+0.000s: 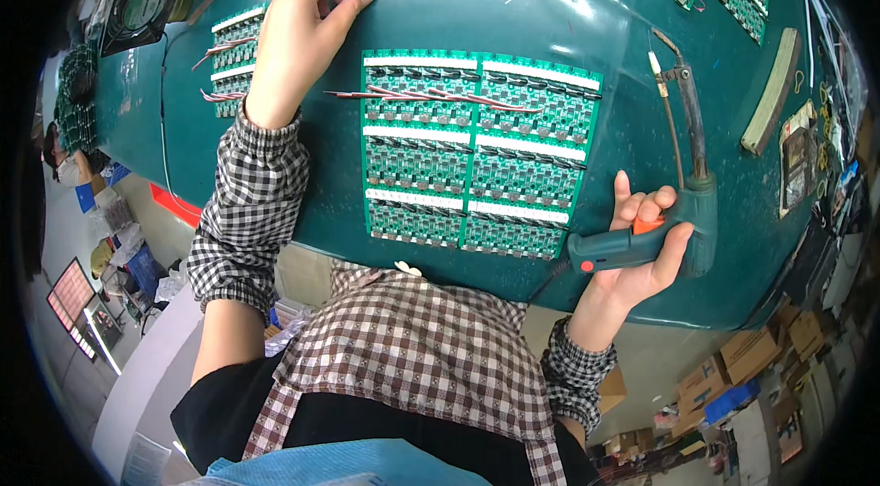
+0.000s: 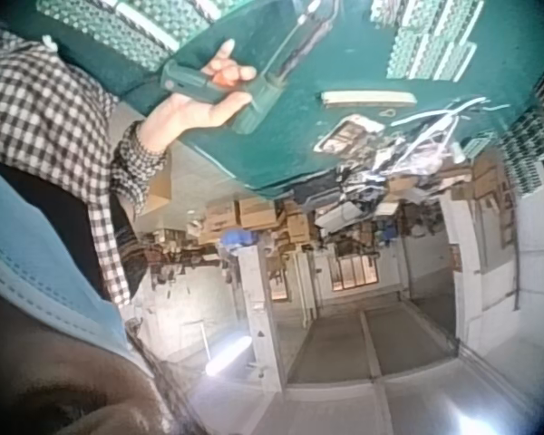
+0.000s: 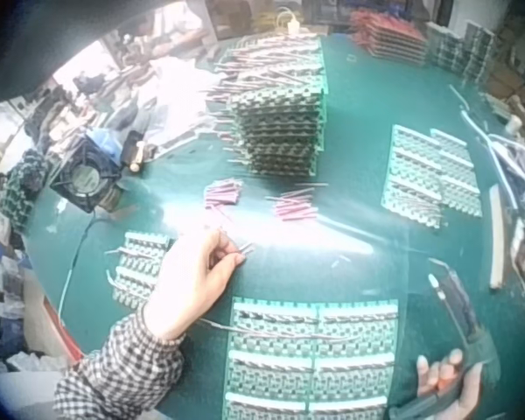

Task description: The person solders wires onto circuit boards using a soldering gun, repeatedly picking up wires from the workbench, positioning them onto the circuit boards, and soldering them in place.

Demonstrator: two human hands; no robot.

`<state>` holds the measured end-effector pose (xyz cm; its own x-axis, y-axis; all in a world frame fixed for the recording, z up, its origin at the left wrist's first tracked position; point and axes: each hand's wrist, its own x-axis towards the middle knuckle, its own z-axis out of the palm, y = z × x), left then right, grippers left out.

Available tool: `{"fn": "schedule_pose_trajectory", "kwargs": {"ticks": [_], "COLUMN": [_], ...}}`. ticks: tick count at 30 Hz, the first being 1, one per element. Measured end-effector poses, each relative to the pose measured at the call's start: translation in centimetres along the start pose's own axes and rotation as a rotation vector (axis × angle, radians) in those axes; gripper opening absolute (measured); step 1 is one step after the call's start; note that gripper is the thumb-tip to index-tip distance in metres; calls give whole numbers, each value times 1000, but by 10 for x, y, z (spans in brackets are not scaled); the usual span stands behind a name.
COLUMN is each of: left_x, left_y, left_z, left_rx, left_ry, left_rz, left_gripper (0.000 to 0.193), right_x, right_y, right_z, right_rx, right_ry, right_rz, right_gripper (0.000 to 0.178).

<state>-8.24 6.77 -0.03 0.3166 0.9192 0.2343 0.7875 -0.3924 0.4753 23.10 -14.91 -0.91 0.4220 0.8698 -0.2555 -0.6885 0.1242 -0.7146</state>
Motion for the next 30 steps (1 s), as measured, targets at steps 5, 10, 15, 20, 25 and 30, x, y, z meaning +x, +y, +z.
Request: {"fn": "schedule_pose_trajectory", "kwargs": {"ticks": [5, 10, 15, 20, 25, 30], "left_x": [0, 3, 6, -12, -17, -17], "left_y": [-2, -3, 12, 85, 118, 117], "left_z": [-2, -6, -15, -19, 16, 27], "left_rx": [-14, 33, -6, -373, -213, -221], "left_ry": [-34, -86, -141, -319, -444, -416], "left_rz": [-20, 48, 146, 104, 256, 194], "left_gripper": [16, 16, 14, 9, 8, 6], "right_x": [0, -1, -8, -28, -48, -56], "right_y": [0, -1, -13, -33, -39, -46], "right_z": [-1, -1, -4, -15, -4, -7], "right_rx": [13, 37, 64, -16, -102, -225], "right_ry": [-39, -39, 18, 24, 32, 26], "right_rz": [12, 24, 38, -17, -76, -122], "right_gripper": [38, 38, 39, 42, 43, 42]}}
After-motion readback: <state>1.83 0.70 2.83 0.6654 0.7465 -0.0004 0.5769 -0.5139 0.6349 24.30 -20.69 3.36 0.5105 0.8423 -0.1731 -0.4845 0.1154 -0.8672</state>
